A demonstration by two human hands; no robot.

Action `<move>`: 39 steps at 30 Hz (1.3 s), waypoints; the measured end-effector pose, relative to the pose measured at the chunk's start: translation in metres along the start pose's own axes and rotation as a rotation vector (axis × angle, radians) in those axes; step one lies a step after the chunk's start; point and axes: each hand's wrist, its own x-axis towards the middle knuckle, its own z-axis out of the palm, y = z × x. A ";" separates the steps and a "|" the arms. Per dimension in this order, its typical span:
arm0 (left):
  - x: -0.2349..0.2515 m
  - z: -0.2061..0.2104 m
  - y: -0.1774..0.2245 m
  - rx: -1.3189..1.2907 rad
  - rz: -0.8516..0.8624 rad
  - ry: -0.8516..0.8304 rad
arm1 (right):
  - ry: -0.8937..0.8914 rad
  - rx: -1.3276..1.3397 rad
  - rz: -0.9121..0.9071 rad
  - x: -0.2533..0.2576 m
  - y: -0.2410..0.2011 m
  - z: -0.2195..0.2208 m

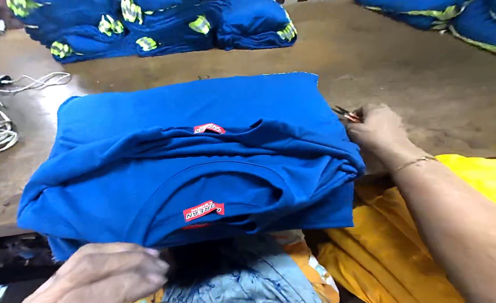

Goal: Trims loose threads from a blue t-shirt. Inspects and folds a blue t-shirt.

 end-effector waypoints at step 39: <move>0.099 -0.006 -0.044 0.900 0.167 -0.065 | 0.256 0.284 -1.174 -0.135 -0.102 -0.021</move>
